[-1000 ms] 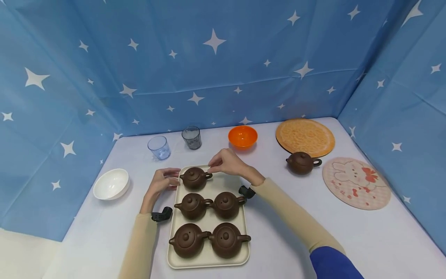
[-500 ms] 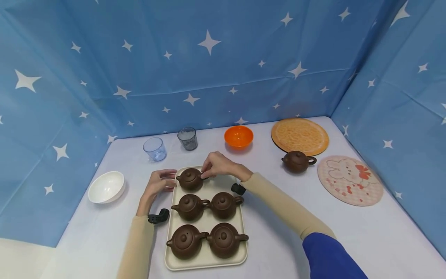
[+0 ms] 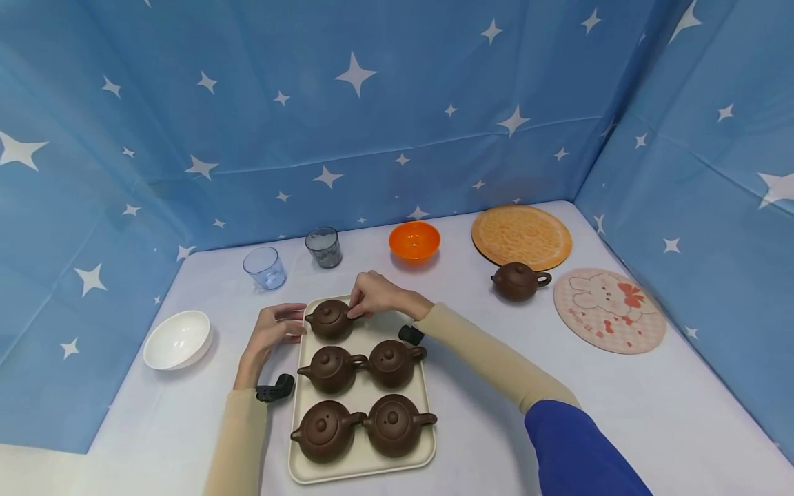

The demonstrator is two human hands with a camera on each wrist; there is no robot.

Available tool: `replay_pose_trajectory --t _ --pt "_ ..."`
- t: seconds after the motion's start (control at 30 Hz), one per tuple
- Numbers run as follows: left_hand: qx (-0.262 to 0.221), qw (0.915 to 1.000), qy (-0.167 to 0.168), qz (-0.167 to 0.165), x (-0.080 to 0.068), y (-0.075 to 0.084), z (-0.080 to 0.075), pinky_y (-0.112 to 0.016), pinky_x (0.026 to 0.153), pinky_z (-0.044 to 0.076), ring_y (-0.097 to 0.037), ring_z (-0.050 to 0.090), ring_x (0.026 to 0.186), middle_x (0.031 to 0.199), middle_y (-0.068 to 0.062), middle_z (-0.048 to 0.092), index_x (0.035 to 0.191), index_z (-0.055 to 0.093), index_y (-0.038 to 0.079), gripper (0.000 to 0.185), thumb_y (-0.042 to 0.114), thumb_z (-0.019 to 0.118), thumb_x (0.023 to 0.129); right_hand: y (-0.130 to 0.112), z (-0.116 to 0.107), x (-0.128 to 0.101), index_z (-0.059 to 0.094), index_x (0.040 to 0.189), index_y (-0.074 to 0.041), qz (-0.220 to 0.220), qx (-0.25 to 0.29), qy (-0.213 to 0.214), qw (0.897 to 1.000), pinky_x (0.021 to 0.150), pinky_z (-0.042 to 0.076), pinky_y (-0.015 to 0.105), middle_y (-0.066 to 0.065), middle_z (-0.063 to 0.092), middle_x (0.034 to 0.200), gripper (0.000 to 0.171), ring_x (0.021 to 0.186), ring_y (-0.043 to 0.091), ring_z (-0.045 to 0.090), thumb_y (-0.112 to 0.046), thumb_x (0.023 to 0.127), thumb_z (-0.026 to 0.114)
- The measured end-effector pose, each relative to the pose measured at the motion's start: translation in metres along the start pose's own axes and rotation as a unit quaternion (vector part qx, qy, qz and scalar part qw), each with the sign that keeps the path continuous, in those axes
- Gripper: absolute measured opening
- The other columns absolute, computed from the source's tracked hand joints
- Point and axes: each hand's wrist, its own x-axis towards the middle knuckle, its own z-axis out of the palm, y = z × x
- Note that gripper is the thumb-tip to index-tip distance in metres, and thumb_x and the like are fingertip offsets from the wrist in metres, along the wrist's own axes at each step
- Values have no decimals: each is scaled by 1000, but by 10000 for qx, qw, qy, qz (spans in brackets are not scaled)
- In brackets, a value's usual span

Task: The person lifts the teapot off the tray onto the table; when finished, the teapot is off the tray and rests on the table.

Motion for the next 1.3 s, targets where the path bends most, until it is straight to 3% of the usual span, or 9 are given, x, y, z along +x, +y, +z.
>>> replay_pose_trajectory --t 0.2,0.53,0.8,1.07,1.3 --pt "-4 10000 -7 11 -1 0 -1 -31 62 61 -14 64 72 110 -27 60 126 57 -9 54 -15 58 72 -2 1 0 78 80 -1 -69 -257 200 9994 57 57 20 8 73 72 8 58 21 69 -9 79 77" --pt "-6 10000 -63 -17 -3 -2 -3 -32 64 61 -15 65 75 115 -29 59 128 55 -8 54 -14 58 74 2 -11 -5 77 84 2 97 258 117 9996 58 59 25 14 73 80 7 65 23 71 -3 79 75" --pt "-119 9995 -277 -125 -10 15 -3 -37 67 61 -17 65 74 117 -35 56 128 53 -12 55 -15 58 73 17 -60 -31 74 90 9 77 1000 208 9947 66 61 34 21 72 86 12 78 43 68 3 80 72" --pt "-25 9995 -291 -123 -22 29 0 -37 70 61 -17 65 74 118 -36 55 128 52 -13 55 -14 57 74 53 -112 -80 73 95 9 485 949 556 9927 69 61 37 24 71 92 16 80 44 67 0 82 72" --pt "-15 9997 -226 -118 -21 26 0 -35 68 61 -19 66 76 115 -35 56 127 53 -13 55 -15 58 72 79 -127 -108 72 97 10 811 728 610 9922 73 61 38 24 71 90 16 82 43 68 1 83 69"
